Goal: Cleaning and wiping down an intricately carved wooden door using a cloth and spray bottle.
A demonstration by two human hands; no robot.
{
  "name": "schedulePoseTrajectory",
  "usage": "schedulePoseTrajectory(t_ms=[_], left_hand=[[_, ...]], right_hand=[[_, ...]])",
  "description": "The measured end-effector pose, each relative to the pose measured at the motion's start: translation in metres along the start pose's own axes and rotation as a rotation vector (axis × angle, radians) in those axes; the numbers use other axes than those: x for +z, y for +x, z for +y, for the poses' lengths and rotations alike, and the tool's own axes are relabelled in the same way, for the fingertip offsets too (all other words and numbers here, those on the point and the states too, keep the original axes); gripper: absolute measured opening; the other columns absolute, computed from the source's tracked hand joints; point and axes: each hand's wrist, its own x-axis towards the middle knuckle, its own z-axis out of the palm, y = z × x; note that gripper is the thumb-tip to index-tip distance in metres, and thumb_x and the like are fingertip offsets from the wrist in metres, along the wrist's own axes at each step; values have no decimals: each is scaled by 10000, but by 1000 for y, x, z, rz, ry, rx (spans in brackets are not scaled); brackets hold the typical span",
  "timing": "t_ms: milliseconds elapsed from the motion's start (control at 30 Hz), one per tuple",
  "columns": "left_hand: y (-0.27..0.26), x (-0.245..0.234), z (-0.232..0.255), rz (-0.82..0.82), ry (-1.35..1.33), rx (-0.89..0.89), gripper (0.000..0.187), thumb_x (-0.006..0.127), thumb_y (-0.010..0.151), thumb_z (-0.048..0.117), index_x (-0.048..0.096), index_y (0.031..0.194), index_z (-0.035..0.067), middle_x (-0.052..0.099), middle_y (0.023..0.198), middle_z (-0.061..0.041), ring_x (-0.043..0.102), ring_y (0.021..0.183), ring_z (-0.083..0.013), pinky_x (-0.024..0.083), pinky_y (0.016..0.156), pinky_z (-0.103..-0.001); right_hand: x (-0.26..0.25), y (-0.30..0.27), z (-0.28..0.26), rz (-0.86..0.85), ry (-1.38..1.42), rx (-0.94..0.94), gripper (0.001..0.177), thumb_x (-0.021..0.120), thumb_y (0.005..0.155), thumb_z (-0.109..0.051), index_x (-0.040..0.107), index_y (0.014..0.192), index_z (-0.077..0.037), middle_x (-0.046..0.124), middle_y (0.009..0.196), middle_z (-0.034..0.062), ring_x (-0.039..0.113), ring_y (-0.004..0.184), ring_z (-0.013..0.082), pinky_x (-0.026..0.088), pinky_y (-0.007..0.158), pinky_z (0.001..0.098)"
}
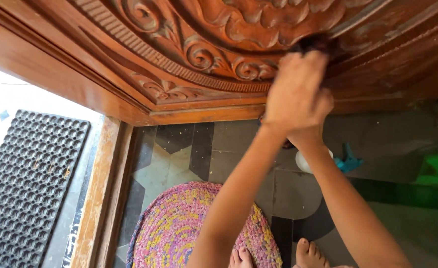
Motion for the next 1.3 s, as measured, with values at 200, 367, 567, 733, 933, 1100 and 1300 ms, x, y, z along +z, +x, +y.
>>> schedulePoseTrajectory(t_ms=[200, 367, 567, 733, 933, 1100, 1300], left_hand=[[-45, -19, -34, 74, 370, -146, 659, 665, 908, 279, 477, 1482, 15, 525, 1496, -163, 508, 1368, -400, 309, 1286, -582], [1, -6, 22, 135, 42, -154, 749, 665, 854, 339, 432, 1457, -40, 477, 1461, -257, 453, 1372, -490, 299, 1252, -551], [3, -15, 15, 56, -40, -86, 760, 652, 855, 348, 454, 1482, -33, 479, 1520, -243, 470, 1365, -445, 300, 1268, -517], [-9, -17, 6, 15, 191, -95, 704, 650, 949, 337, 456, 1533, -5, 496, 1507, -196, 482, 1401, -387, 295, 1302, -516], [24, 6, 39, 32, -153, -120, 805, 666, 805, 260, 406, 1500, -52, 437, 1537, -279, 447, 1438, -477, 342, 1300, -523], [35, 2, 32, 52, -291, -35, 812, 654, 814, 183, 378, 1553, -11, 415, 1555, -236, 423, 1468, -404, 366, 1279, -429], [18, 1, 27, -8, -186, -113, 805, 674, 753, 173, 428, 1488, -43, 442, 1539, -272, 439, 1453, -446, 361, 1271, -498]], right_hand=[[-18, 9, -24, 16, -298, -241, 469, 730, 1047, -236, 606, 1449, -29, 494, 1598, 115, 409, 1539, 296, 193, 1237, 485], [-26, 11, -29, 7, 134, -124, 519, 720, 983, -238, 538, 1420, -24, 518, 1469, 140, 478, 1380, 291, 322, 1138, 459], [-42, 14, -12, 26, 585, 72, 511, 615, 1098, -191, 401, 1536, -36, 495, 1506, 110, 498, 1387, 213, 414, 1178, 353], [-42, 11, 4, -49, 624, 234, 499, 658, 1062, -173, 473, 1504, -32, 645, 1329, 99, 617, 1224, 193, 471, 1111, 317], [-43, -2, 25, -21, 278, -59, 391, 701, 961, -125, 546, 1293, 11, 591, 1246, 123, 579, 1180, 242, 475, 989, 369], [-64, 9, 2, 36, 516, 225, 356, 659, 1024, -147, 513, 1307, 12, 607, 1235, 78, 594, 1153, 202, 482, 988, 365], [-58, 3, 22, -74, 261, 248, 385, 653, 1009, -166, 553, 1348, -13, 627, 1262, 80, 608, 1155, 200, 493, 958, 372]])
